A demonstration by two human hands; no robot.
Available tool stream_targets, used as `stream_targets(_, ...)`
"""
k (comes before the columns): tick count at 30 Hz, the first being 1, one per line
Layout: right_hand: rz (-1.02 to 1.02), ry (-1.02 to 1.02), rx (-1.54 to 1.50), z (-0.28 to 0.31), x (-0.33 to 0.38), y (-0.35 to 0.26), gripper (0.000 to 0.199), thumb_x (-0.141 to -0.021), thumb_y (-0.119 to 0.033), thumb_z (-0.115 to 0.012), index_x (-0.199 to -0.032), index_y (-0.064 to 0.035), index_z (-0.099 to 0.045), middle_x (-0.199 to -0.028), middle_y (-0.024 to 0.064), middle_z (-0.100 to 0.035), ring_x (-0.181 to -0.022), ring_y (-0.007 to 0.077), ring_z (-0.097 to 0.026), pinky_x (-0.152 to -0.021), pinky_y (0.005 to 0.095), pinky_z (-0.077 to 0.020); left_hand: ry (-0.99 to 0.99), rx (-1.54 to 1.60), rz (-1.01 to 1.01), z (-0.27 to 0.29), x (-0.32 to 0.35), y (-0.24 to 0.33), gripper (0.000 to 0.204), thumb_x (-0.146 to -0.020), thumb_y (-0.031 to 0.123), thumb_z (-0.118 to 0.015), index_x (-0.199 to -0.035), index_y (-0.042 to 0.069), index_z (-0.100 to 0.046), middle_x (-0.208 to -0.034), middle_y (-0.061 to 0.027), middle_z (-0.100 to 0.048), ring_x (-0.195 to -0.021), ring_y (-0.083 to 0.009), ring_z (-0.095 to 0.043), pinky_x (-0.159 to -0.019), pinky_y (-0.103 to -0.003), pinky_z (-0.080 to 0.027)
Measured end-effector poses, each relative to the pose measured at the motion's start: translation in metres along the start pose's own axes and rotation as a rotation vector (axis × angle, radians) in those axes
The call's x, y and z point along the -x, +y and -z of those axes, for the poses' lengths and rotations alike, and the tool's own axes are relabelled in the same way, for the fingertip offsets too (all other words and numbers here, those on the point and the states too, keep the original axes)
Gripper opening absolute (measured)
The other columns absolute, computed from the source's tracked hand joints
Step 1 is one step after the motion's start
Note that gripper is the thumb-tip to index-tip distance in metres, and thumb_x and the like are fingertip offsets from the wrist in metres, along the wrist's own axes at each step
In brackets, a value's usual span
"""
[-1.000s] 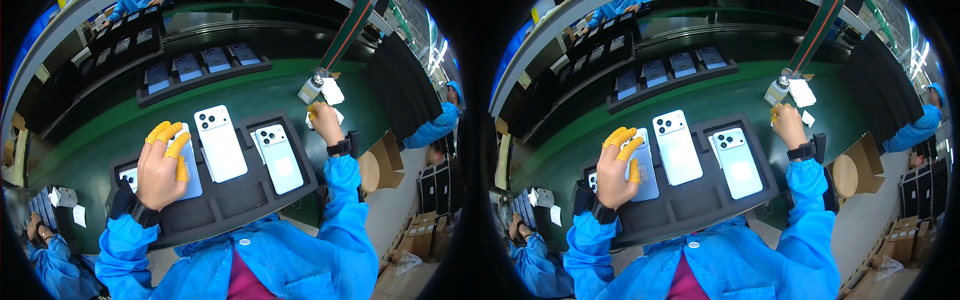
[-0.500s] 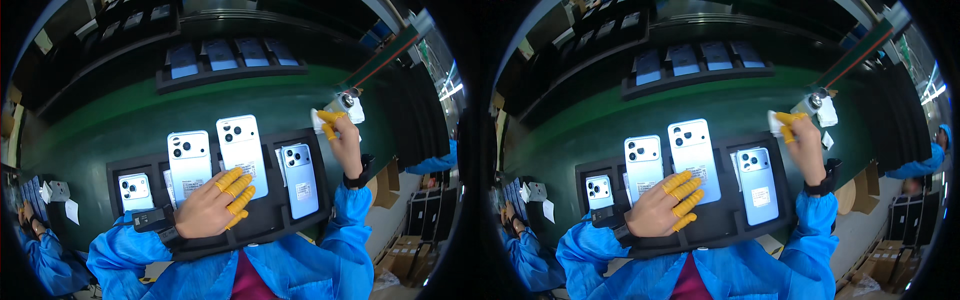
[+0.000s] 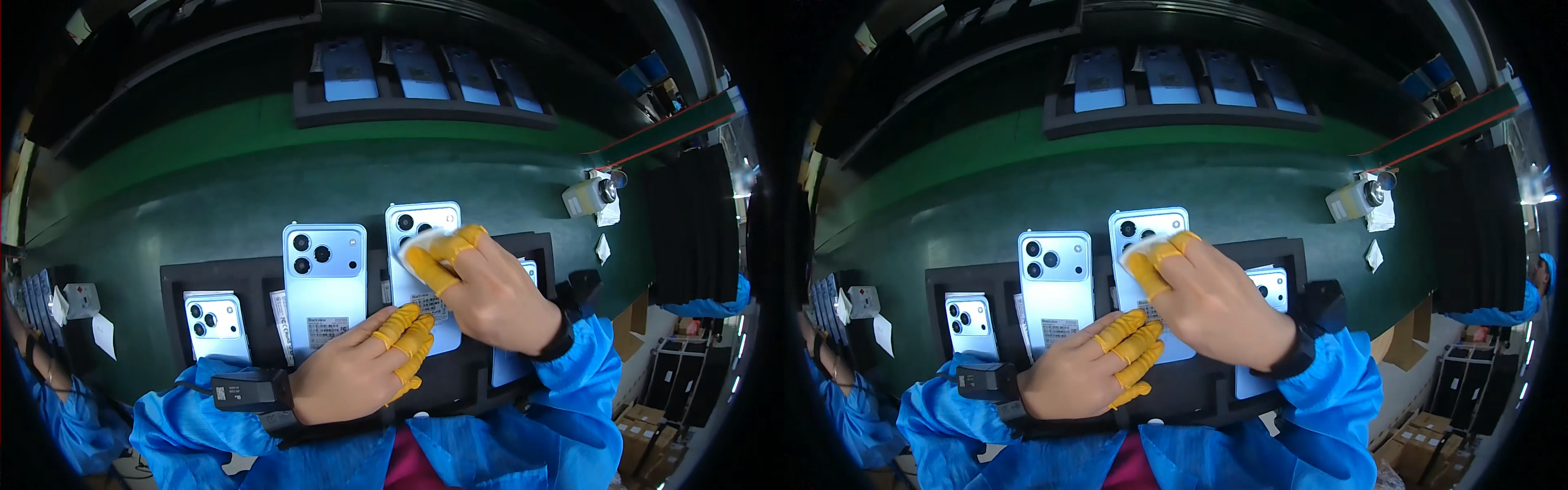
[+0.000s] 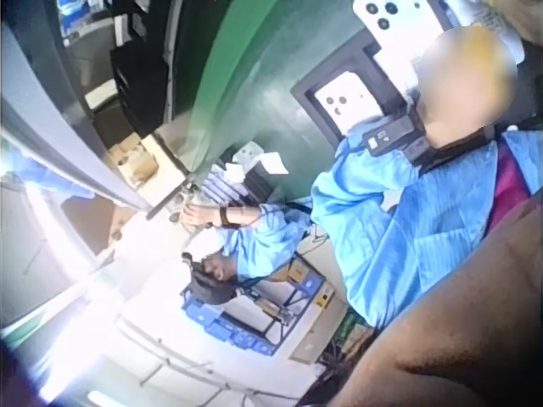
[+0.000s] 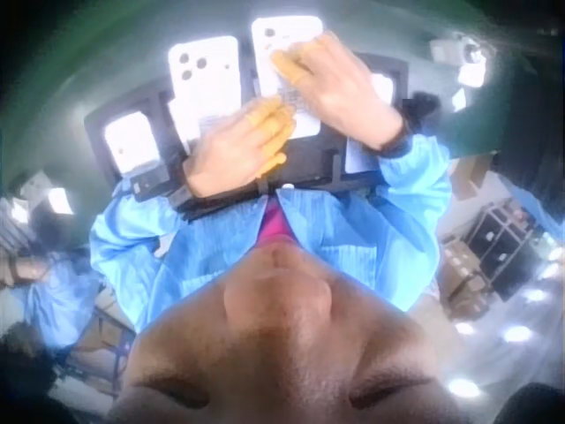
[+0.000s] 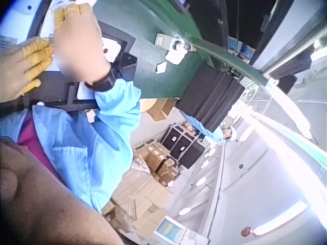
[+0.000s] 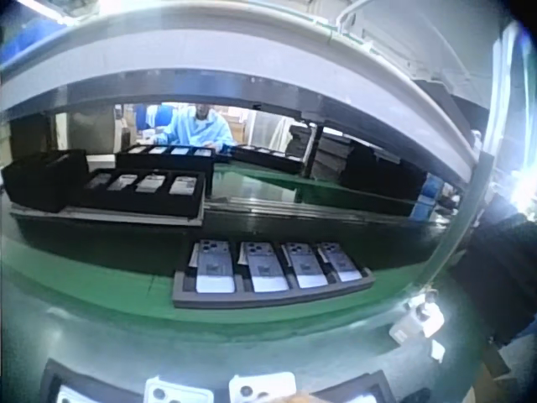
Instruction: The recorder cleans the back and camera modules of multiple smartphones using a cloth and liquid, then inspects them for quality.
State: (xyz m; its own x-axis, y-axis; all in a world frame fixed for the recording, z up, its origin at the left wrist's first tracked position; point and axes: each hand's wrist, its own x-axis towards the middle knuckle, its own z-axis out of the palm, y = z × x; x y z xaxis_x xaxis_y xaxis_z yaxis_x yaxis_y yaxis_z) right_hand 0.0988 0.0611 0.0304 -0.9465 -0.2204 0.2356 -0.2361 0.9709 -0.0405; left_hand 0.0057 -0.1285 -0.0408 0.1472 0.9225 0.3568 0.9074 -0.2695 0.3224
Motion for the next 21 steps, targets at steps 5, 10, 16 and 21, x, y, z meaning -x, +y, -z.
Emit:
stream_targets(5,-0.032,0.038,0.007,0.005,-0.006,-0.009,0.042,-0.058,0.003,-0.064,-0.100,0.0057,-0.068,-0.096,0.0165,-0.058,-0.084,0.0318,-0.057,-0.073,0.0355,-0.0525,0.056,0.018,0.003,0.002,0.005,0.000,0.036,-0.081,0.030,-0.065,-0.106,0.004,-0.069,-0.106,-0.0059,-0.063,-0.109,-0.0203,-0.057,-0.108,-0.038,-0.038)
stream_targets(10,-0.034,-0.033,0.002,-0.010,-0.019,-0.012,0.042,-0.057,0.003,-0.064,-0.099,0.0059,-0.069,-0.094,0.0162,-0.058,-0.082,0.0317,-0.058,-0.073,0.0367,-0.0526,0.146,0.022,-0.010,0.002,0.013,-0.007,0.035,-0.081,0.026,-0.061,-0.105,0.001,-0.068,-0.104,-0.0054,-0.062,-0.106,-0.0208,-0.057,-0.107,-0.038,-0.039)
stream_targets(16,-0.087,-0.043,-0.077,0.006,-0.007,-0.010,0.045,-0.055,0.005,-0.064,-0.100,0.0037,-0.070,-0.090,0.0157,-0.058,-0.079,0.0326,-0.056,-0.071,0.0381,-0.0503,0.102,-0.029,0.001,0.004,0.011,-0.006,0.034,-0.080,0.027,-0.065,-0.105,0.005,-0.069,-0.111,-0.0079,-0.064,-0.115,-0.0221,-0.057,-0.107,-0.037,-0.040)
stream_targets(21,-0.035,0.059,0.010,-0.002,-0.037,0.008,0.046,-0.057,0.004,-0.064,-0.102,0.0029,-0.070,-0.089,0.0145,-0.057,-0.079,0.0304,-0.055,-0.071,0.0353,-0.0489,0.069,-0.018,-0.007,0.005,0.006,-0.006,0.036,-0.079,0.026,-0.064,-0.108,0.005,-0.068,-0.115,-0.0080,-0.064,-0.115,-0.0223,-0.056,-0.107,-0.036,-0.039)
